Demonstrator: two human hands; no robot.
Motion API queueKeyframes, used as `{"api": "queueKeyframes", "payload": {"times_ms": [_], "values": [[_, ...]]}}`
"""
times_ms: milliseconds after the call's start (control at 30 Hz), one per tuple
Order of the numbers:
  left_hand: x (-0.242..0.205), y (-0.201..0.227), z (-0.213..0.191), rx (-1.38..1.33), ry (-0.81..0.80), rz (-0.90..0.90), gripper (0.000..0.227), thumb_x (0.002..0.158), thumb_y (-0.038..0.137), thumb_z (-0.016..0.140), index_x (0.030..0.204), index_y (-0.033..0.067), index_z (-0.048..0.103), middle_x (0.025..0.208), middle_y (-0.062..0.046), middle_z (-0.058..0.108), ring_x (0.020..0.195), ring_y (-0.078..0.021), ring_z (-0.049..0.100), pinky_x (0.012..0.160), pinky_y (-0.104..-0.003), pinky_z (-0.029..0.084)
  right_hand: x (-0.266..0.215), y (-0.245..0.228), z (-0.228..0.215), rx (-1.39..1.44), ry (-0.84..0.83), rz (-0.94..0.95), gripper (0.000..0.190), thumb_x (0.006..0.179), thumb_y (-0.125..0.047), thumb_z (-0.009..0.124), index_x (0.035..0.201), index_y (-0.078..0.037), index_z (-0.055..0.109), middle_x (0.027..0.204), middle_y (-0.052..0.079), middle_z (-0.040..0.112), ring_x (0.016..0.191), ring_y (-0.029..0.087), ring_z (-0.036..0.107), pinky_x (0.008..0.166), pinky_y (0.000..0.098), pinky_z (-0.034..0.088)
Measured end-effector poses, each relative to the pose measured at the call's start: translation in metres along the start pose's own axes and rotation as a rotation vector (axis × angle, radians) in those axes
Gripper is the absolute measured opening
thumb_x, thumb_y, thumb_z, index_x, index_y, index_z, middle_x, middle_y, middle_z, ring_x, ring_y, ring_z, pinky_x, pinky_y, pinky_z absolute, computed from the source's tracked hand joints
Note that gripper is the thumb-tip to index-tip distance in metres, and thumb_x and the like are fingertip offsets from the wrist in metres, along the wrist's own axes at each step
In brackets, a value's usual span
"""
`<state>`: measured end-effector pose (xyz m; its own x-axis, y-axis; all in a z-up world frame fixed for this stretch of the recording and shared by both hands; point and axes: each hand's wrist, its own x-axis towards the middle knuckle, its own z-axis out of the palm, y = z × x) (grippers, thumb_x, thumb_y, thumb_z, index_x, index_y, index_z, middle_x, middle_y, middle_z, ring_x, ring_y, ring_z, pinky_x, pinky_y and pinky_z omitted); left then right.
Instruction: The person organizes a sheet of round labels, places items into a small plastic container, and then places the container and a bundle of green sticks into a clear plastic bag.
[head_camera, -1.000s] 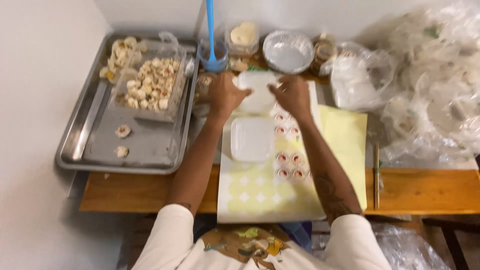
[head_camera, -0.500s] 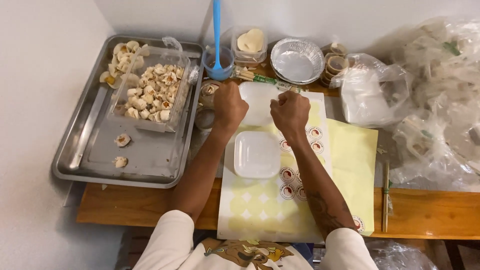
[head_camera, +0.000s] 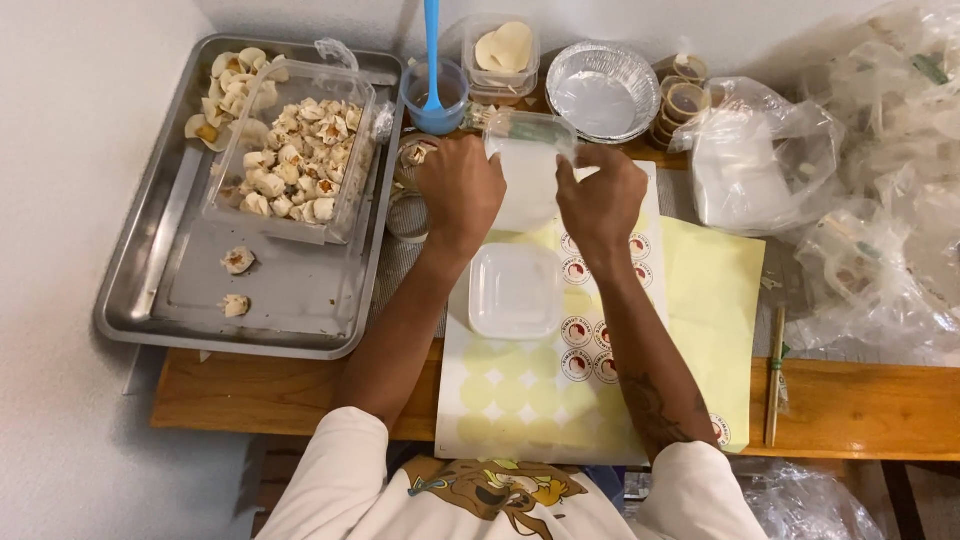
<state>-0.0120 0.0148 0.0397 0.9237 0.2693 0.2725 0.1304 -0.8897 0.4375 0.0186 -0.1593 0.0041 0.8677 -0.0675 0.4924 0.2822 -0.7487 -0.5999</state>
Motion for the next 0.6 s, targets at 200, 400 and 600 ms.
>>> {"api": "queueKeyframes", "payload": {"times_ms": [200, 400, 600], "values": [[-0.005, 0.006, -0.025, -0.234, 0.015, 0.127, 0.034, 0.088, 0.031, 0.081, 0.095, -0.0022, 0.08, 0.078, -0.024, 0.074, 0.071, -0.0435, 0.075, 0.062, -0.048, 0.062, 0.022, 0.02, -0.027, 0.1, -0.127, 0.127, 0.022, 0.085, -0.019, 0.079, 0.104, -0.009, 0.077, 0.084, 0.013, 0.077, 0.072, 0.028, 0.077, 0.055, 0.0363, 0.058], [-0.006, 0.004, -0.04, -0.365, -0.004, 0.147, 0.035, 0.087, 0.031, 0.086, 0.098, -0.0009, 0.08, 0.085, -0.022, 0.077, 0.077, -0.044, 0.076, 0.069, -0.051, 0.06, 0.024, 0.0, -0.103, -0.039, -0.287, 0.113, 0.051, 0.08, -0.008, 0.077, 0.131, -0.003, 0.069, 0.088, 0.024, 0.074, 0.089, 0.041, 0.073, 0.072, 0.0547, 0.058], [-0.007, -0.009, -0.043, -0.305, 0.058, 0.142, 0.02, 0.086, 0.028, 0.084, 0.095, 0.0102, 0.081, 0.08, -0.011, 0.079, 0.075, -0.0327, 0.078, 0.071, -0.045, 0.06, 0.038, 0.082, -0.089, -0.297, -0.421, 0.15, 0.047, 0.074, -0.018, 0.076, 0.121, -0.014, 0.077, 0.088, 0.021, 0.075, 0.086, 0.044, 0.073, 0.071, 0.0545, 0.058]]}}
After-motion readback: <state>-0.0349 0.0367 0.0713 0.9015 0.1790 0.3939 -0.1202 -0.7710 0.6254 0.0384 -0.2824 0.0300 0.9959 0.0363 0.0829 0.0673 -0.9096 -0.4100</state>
